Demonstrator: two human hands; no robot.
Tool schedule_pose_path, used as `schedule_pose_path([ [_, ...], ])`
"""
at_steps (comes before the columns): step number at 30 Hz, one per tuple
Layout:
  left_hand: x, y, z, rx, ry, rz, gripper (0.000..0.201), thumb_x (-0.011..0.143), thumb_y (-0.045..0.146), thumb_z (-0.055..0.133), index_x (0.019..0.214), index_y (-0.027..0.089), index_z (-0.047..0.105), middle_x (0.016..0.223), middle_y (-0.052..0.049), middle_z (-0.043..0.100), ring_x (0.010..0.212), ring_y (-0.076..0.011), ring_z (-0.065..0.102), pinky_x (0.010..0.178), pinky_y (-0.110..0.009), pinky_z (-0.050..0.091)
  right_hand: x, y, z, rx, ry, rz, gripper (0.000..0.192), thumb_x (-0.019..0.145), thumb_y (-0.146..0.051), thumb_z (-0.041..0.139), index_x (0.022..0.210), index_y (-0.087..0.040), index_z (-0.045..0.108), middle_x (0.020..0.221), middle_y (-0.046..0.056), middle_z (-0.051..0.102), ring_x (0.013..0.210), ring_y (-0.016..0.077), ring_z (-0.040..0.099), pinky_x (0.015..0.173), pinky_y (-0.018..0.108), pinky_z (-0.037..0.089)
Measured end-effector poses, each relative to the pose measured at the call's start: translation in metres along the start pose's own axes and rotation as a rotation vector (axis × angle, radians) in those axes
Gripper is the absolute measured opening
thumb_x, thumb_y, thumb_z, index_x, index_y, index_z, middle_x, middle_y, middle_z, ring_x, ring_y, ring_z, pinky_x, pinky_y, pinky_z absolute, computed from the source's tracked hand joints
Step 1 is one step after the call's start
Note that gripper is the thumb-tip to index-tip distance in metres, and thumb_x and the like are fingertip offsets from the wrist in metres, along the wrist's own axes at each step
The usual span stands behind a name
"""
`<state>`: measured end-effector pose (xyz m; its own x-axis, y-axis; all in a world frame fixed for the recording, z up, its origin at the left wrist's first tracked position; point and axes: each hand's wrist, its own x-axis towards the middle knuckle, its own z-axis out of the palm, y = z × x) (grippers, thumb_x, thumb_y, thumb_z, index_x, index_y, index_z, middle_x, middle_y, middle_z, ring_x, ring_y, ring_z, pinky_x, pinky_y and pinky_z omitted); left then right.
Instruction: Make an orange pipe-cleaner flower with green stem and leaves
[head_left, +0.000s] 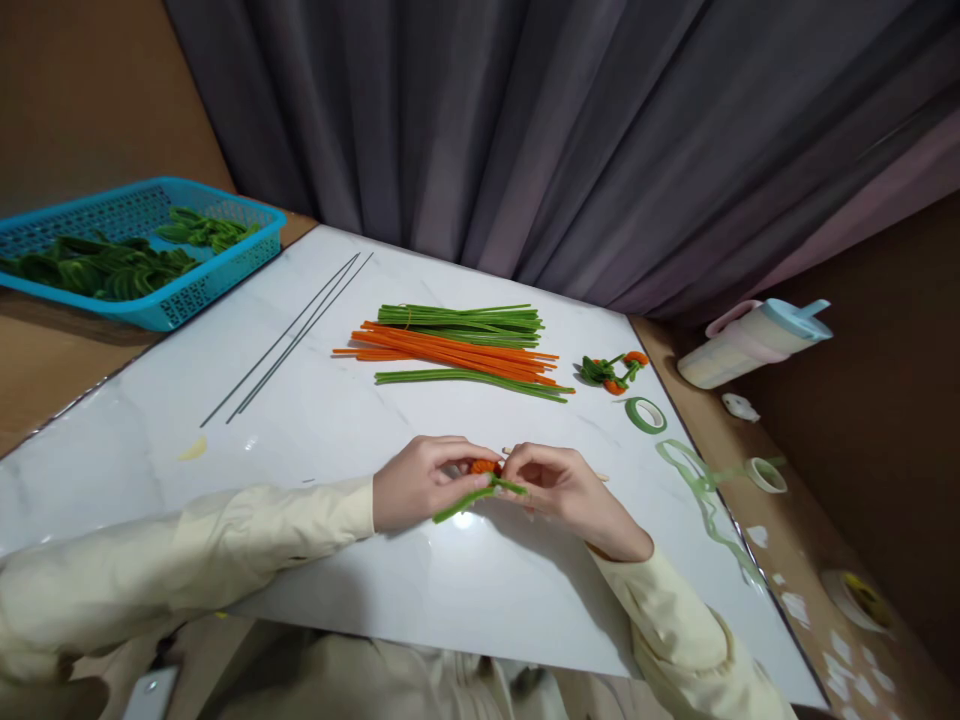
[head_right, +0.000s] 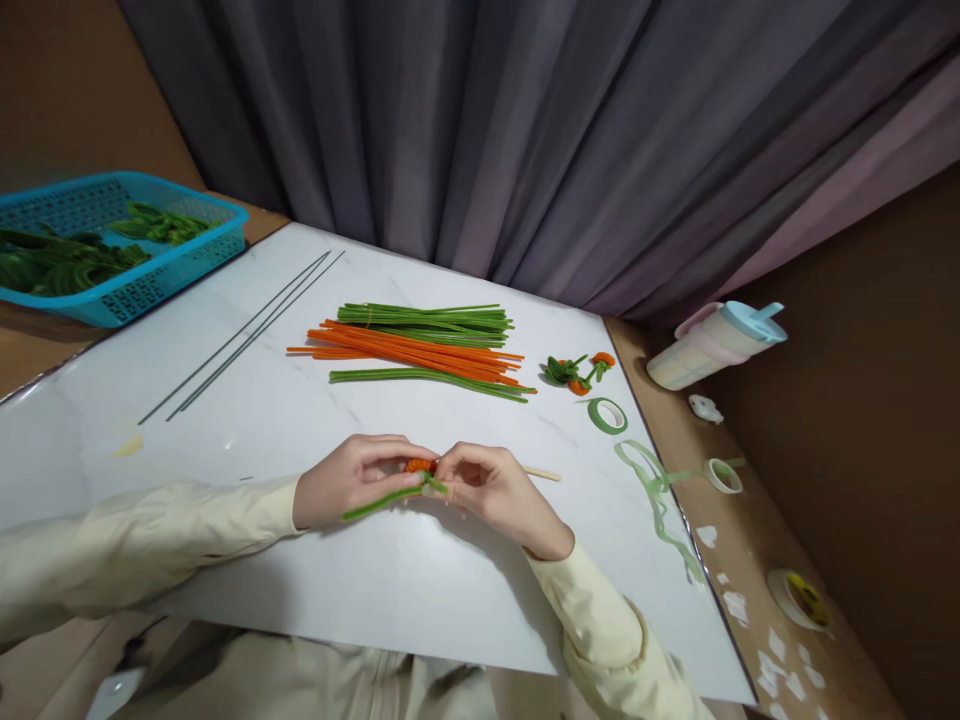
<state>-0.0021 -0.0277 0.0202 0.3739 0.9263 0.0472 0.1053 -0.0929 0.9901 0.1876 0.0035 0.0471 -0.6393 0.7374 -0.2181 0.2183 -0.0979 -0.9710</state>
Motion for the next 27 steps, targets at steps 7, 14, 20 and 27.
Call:
schedule_pose_path([
  [7, -0.003, 0.002, -0.002, -0.123, -0.095, 0.075, 0.043, 0.071, 0.021, 0.065, 0.112, 0.012, 0.058, 0.097, -0.009, 0.055, 0.085, -0.0172, 0.056, 0.072, -0.028, 0.053, -0.002, -0.004, 0.002, -0.04, 0.075, 0.036, 0.029, 0.067, -0.037, 0.072, 0.069, -0.014, 0.054, 0.051, -0.004, 0.051, 0.042, 0.0054, 0.042, 0.039, 0.018, 0.03],
  [14, -0.001, -0.001, -0.002, 0.079, 0.072, 0.073, 0.025, 0.08, 0.03, 0.058, 0.099, 0.015, 0.065, 0.091, -0.007, 0.064, 0.083, -0.0163, 0.06, 0.074, -0.025, 0.049, -0.004, -0.007, 0.008, -0.114, 0.095, -0.087, 0.022, 0.077, -0.036, 0.063, 0.078, -0.016, 0.053, 0.069, 0.0, 0.057, 0.054, 0.0084, 0.053, 0.048, 0.021, 0.044],
  [20, -0.003, -0.002, -0.002, 0.117, 0.119, 0.188, 0.023, 0.082, 0.025, 0.056, 0.1, 0.015, 0.065, 0.089, -0.007, 0.064, 0.077, -0.0145, 0.061, 0.066, -0.023, 0.05, -0.011, -0.014, -0.004, -0.027, 0.014, -0.043, 0.024, 0.084, -0.039, 0.053, 0.086, -0.017, 0.046, 0.075, 0.001, 0.054, 0.059, 0.01, 0.057, 0.04, 0.017, 0.042],
  [27, -0.008, -0.009, -0.002, 0.263, 0.052, 0.561, 0.033, 0.082, 0.011, 0.054, 0.115, 0.015, 0.057, 0.093, -0.01, 0.063, 0.083, -0.0159, 0.061, 0.072, -0.025, 0.05, -0.017, -0.019, 0.002, -0.061, -0.149, 0.15, 0.035, 0.087, -0.049, 0.043, 0.082, -0.015, 0.049, 0.071, 0.0, 0.053, 0.054, 0.0092, 0.055, 0.035, 0.016, 0.04],
])
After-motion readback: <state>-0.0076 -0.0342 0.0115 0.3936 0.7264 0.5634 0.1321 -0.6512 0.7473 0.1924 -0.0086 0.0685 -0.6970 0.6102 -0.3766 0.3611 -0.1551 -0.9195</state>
